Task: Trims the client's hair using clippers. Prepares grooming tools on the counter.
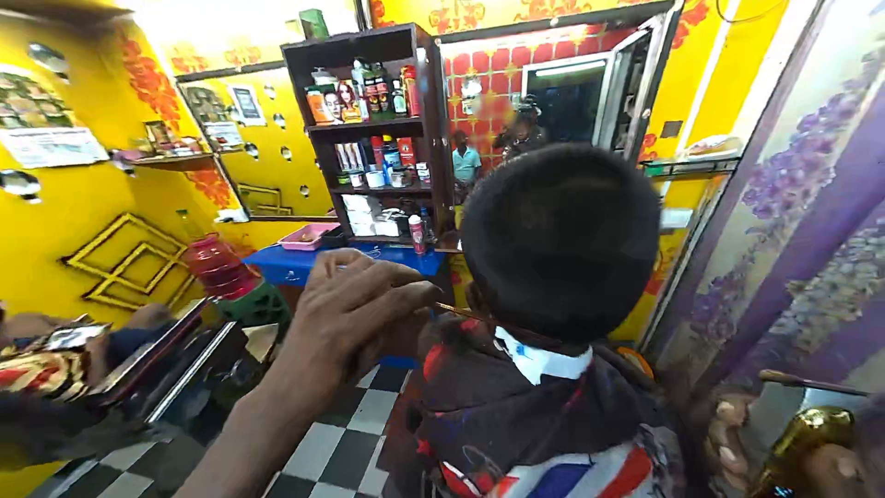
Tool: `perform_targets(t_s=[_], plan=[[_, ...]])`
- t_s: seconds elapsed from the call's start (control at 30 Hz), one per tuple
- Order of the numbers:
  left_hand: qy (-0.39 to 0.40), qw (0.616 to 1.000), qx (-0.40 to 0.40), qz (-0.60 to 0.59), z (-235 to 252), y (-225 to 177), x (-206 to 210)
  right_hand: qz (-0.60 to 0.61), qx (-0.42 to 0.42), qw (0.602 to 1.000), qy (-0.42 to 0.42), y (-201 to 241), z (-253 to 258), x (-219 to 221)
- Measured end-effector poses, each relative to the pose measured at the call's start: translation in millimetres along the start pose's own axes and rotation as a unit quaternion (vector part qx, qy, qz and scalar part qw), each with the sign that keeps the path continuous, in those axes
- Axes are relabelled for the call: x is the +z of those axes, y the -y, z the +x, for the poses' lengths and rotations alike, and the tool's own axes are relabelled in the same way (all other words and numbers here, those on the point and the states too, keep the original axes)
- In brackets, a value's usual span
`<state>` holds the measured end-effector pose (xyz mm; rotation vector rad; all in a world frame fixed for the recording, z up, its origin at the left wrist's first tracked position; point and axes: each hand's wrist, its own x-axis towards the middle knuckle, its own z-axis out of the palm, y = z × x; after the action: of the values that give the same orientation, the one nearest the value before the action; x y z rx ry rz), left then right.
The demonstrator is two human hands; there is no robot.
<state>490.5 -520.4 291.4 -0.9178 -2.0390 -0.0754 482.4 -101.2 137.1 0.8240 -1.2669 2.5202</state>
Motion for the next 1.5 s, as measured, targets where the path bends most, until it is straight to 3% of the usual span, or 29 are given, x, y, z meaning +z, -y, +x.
perform_targets(t_s=[0.1, 0.23, 0.33, 0.43, 0.53, 0.63, 0.77, 0.9, 1.07, 1.2, 1.5], plan=[[0.049, 0.995, 0.074, 0.037, 4, 30, 6, -0.017, -0.021, 0.999, -0.042, -6, -3, 26], [-0.006, 0.994, 0.100, -0.031, 17, 61, 10, -0.089, -0.039, 0.990, -0.106, -5, 2, 75], [0.018, 0.979, 0.200, -0.023, 32, 87, 18, -0.134, -0.040, 0.980, -0.142, -7, -1, 103], [-0.014, 0.958, 0.252, -0.138, 42, 117, 28, -0.161, -0.048, 0.971, -0.167, -6, -9, 138], [-0.102, 0.931, 0.234, -0.261, 51, 149, 41, -0.127, -0.141, 0.964, -0.186, -14, -21, 176], [-0.157, 0.892, 0.202, -0.373, 80, 159, 55, -0.097, -0.229, 0.948, -0.198, -50, -26, 223], [-0.152, 0.879, 0.251, -0.377, 142, 141, 59, -0.175, -0.136, 0.934, -0.280, -126, -19, 285], [-0.024, 0.870, 0.304, -0.387, 201, 114, 64, -0.110, -0.109, 0.931, -0.331, -164, 5, 327], [0.165, 0.847, 0.324, -0.388, 225, 82, 73, -0.129, -0.120, 0.909, -0.379, -163, 20, 333], [0.217, 0.828, 0.305, -0.417, 229, 80, 80, -0.133, -0.069, 0.926, -0.347, -150, 32, 326], [0.275, 0.787, 0.276, -0.478, 242, 69, 91, -0.098, -0.099, 0.910, -0.390, -151, 65, 311]])
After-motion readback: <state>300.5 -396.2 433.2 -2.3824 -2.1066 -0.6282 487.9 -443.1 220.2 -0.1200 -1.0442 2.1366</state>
